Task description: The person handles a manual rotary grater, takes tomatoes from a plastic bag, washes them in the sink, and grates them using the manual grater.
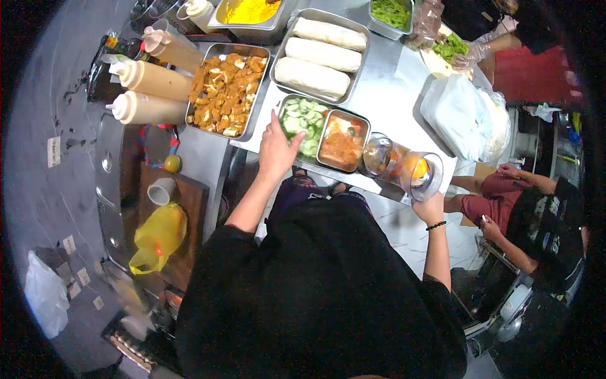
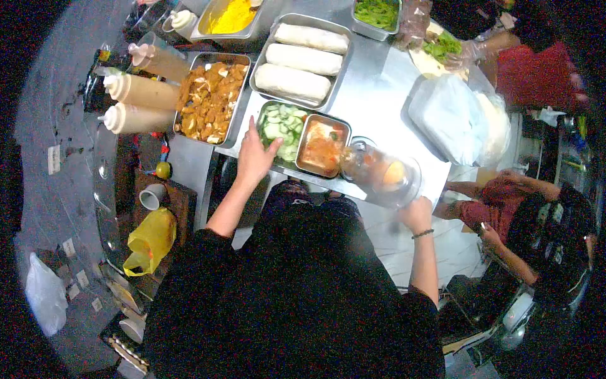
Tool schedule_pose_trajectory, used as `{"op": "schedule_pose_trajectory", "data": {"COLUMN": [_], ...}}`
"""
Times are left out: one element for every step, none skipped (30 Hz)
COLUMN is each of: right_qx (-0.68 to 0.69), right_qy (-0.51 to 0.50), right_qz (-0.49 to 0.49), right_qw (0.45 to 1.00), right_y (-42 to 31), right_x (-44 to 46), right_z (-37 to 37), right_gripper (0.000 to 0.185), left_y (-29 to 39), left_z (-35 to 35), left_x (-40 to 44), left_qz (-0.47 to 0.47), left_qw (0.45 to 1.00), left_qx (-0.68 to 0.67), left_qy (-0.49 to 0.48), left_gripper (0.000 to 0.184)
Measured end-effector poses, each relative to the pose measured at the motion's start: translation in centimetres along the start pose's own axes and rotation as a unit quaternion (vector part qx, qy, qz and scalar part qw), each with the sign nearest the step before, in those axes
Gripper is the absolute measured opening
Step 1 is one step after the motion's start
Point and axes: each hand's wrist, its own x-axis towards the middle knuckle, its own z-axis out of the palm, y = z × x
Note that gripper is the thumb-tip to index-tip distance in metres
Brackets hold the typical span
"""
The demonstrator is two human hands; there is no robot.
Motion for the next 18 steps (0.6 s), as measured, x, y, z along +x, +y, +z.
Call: {"op": "schedule_pose_trajectory", "data": {"right_qx": [-0.002,-0.015,-0.028,-0.03,-0.036,-0.041,-0.043,-0.037,-0.031,-0.036,-0.037,-0.035,-0.033,-0.008,-0.008,0.007,0.022,0.011], "right_qy": [-0.002,-0.002,-0.001,-0.003,-0.048,-0.093,-0.093,-0.131,-0.169,-0.202,-0.203,-0.218,-0.232,-0.204,-0.204,-0.194,-0.184,-0.126], "right_qz": [-0.004,-0.005,-0.005,-0.006,0.004,0.014,0.012,0.012,0.012,-0.021,-0.023,-0.017,-0.01,-0.038,-0.037,-0.045,-0.052,-0.061], "right_qw": [1.0,1.0,1.0,1.0,0.998,0.995,0.995,0.991,0.985,0.978,0.978,0.975,0.972,0.978,0.978,0.98,0.981,0.99], "right_y": [0.1,0.3,0.4,0.0,-0.8,-1.6,-2.6,-3.8,-4.7,-5.0,-5.3,-5.6,-6.1,-6.9,-7.6,-8.3,-8.9,-9.6], "right_x": [-0.1,-0.4,-0.6,-0.7,-0.9,-1.0,-1.3,-1.6,-2.0,-2.3,-2.7,-3.2,-3.6,-3.9,-4.1,-4.4,-4.6,-4.5], "right_z": [0.1,0.4,0.5,0.0,-1.0,-2.2,-3.4,-4.9,-6.1,-7.0,-7.6,-8.0,-8.6,-9.8,-11.1,-12.6,-14.2,-16.4], "right_gripper": [0.024,0.024,0.024,0.024,0.023,0.021,0.021,0.02,0.019,0.019,0.019,0.018,0.018,0.013,0.013,0.012,0.011,0.012], "left_y": [-0.1,-0.3,-0.5,-0.5,-0.6,-0.6,-0.6,-0.6,-0.7,-0.8,-0.8,-0.8,-0.8,-0.8,-0.8,-0.9,-0.9,-0.9], "left_z": [0.2,0.2,0.2,0.0,-0.1,-0.1,-0.2,-0.2,-0.4,-0.7,-0.8,-0.9,-1.0,-1.1,-1.2,-1.2,-1.2,-1.2], "left_x": [-0.2,-0.3,-0.3,-0.1,-0.1,-0.1,-0.1,0.0,0.1,0.1,0.2,0.2,0.3,0.5,0.6,0.6,0.7,0.8], "left_qz": [0.021,0.03,0.027,0.01,-0.007,-0.009,-0.006,-0.004,-0.007,0.002,0.011,0.009,0.011,0.013,0.013,0.003,-0.007,-0.015], "left_qw": [1.0,0.999,0.999,0.999,0.999,0.999,0.999,0.999,0.999,0.999,0.999,0.999,1.0,1.0,1.0,1.0,0.999,0.999], "left_qx": [-0.016,-0.02,-0.021,-0.032,-0.041,-0.043,-0.043,-0.042,-0.042,-0.04,-0.039,-0.04,-0.023,-0.005,-0.005,-0.016,-0.028,-0.04], "left_qy": [-0.006,0.005,0.006,-0.008,-0.023,-0.023,-0.023,-0.022,-0.021,-0.018,-0.015,-0.016,-0.018,-0.02,-0.021,-0.019,-0.017,-0.016], "left_gripper": [0.082,0.078,0.078,0.077,0.076,0.076,0.074,0.073,0.073,0.071,0.068,0.068,0.067,0.065,0.065,0.06,0.056,0.052]}}
